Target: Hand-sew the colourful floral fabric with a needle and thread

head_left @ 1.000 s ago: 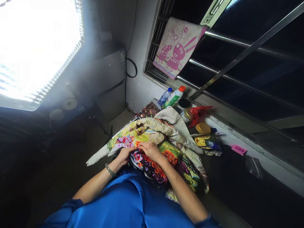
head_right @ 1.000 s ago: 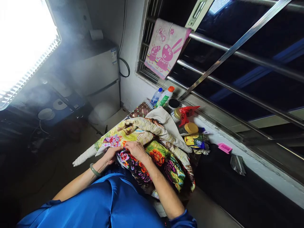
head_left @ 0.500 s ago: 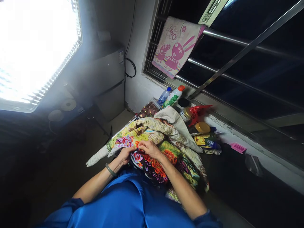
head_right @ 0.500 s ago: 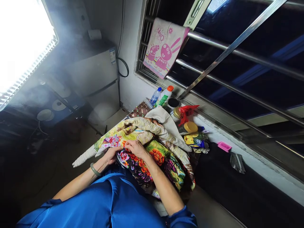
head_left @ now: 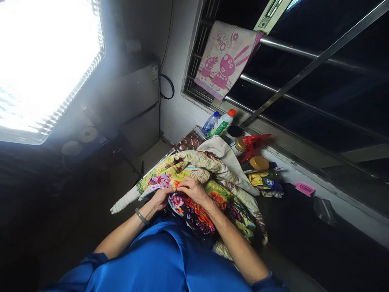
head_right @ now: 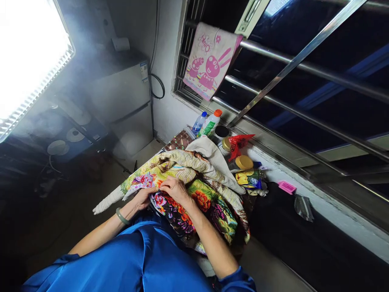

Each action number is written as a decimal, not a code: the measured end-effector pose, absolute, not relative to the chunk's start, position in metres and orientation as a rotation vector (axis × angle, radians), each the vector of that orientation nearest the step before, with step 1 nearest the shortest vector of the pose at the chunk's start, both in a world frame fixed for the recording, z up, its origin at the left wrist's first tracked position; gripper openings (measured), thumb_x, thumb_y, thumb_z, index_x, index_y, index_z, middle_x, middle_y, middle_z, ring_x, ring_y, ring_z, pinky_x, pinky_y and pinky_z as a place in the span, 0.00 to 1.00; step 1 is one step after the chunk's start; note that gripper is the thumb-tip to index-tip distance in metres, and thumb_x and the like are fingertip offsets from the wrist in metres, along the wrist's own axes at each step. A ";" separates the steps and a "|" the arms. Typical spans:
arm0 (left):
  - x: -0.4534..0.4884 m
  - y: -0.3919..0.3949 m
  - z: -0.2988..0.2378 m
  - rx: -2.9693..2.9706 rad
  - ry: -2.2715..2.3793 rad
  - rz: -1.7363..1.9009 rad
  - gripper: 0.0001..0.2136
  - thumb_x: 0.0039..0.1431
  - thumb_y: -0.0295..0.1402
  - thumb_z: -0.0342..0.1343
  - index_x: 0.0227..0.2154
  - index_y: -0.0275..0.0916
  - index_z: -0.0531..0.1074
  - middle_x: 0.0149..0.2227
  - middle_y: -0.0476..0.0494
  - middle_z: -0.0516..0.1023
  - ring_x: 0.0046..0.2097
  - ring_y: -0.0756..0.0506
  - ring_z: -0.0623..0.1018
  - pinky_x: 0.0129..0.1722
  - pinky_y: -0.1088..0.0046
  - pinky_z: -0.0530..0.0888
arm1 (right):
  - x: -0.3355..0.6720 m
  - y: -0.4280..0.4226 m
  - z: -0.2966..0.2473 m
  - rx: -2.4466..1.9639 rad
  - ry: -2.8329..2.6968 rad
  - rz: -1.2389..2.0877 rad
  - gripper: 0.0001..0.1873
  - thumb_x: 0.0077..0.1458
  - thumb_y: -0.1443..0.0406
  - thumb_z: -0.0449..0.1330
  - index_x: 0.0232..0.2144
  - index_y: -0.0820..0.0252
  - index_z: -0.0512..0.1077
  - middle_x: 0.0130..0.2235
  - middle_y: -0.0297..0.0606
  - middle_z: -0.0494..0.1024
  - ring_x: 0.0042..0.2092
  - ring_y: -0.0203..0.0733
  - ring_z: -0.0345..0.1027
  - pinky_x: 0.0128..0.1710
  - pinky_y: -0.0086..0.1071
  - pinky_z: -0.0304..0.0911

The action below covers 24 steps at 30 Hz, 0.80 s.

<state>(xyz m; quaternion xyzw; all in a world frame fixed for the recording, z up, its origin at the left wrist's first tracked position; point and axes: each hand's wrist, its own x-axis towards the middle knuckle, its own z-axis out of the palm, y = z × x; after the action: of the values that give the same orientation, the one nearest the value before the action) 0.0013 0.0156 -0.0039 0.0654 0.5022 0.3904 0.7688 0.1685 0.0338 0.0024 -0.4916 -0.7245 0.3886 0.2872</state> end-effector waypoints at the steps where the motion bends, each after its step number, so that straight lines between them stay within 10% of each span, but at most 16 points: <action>1: 0.002 0.016 -0.002 0.144 1.075 0.817 0.09 0.38 0.18 0.62 0.22 0.38 0.77 0.23 0.43 0.81 0.48 0.34 0.81 0.55 0.58 0.71 | 0.168 0.034 0.001 -1.335 -1.868 1.106 0.07 0.54 0.66 0.67 0.24 0.58 0.80 0.27 0.35 0.78 0.30 0.38 0.70 0.32 0.31 0.66; 7: 0.002 0.018 0.006 0.150 1.027 0.746 0.08 0.37 0.19 0.62 0.21 0.39 0.76 0.25 0.40 0.82 0.50 0.32 0.80 0.53 0.58 0.72 | 0.163 0.040 -0.002 -1.408 -1.665 1.397 0.08 0.50 0.65 0.69 0.22 0.61 0.76 0.22 0.30 0.74 0.23 0.35 0.65 0.24 0.29 0.62; 15: -0.008 0.018 -0.008 0.140 1.055 0.735 0.09 0.36 0.19 0.60 0.18 0.41 0.71 0.18 0.50 0.75 0.26 0.46 0.74 0.39 0.67 0.75 | 0.150 0.006 0.019 -1.486 -2.227 0.468 0.14 0.61 0.74 0.53 0.38 0.59 0.78 0.33 0.40 0.78 0.33 0.41 0.71 0.33 0.32 0.65; 24: -0.016 0.019 -0.028 0.208 0.951 0.711 0.09 0.38 0.21 0.61 0.19 0.41 0.70 0.21 0.51 0.73 0.26 0.48 0.70 0.38 0.68 0.72 | 0.129 0.001 0.020 -1.495 -2.437 -0.064 0.13 0.64 0.75 0.50 0.34 0.60 0.72 0.35 0.43 0.75 0.37 0.43 0.68 0.33 0.32 0.61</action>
<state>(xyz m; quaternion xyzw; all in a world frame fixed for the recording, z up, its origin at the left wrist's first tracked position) -0.0161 0.0191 -0.0278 0.0977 0.4470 0.3345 0.8238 0.1293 0.0013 0.0199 -0.5176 -0.8437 -0.0220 0.1403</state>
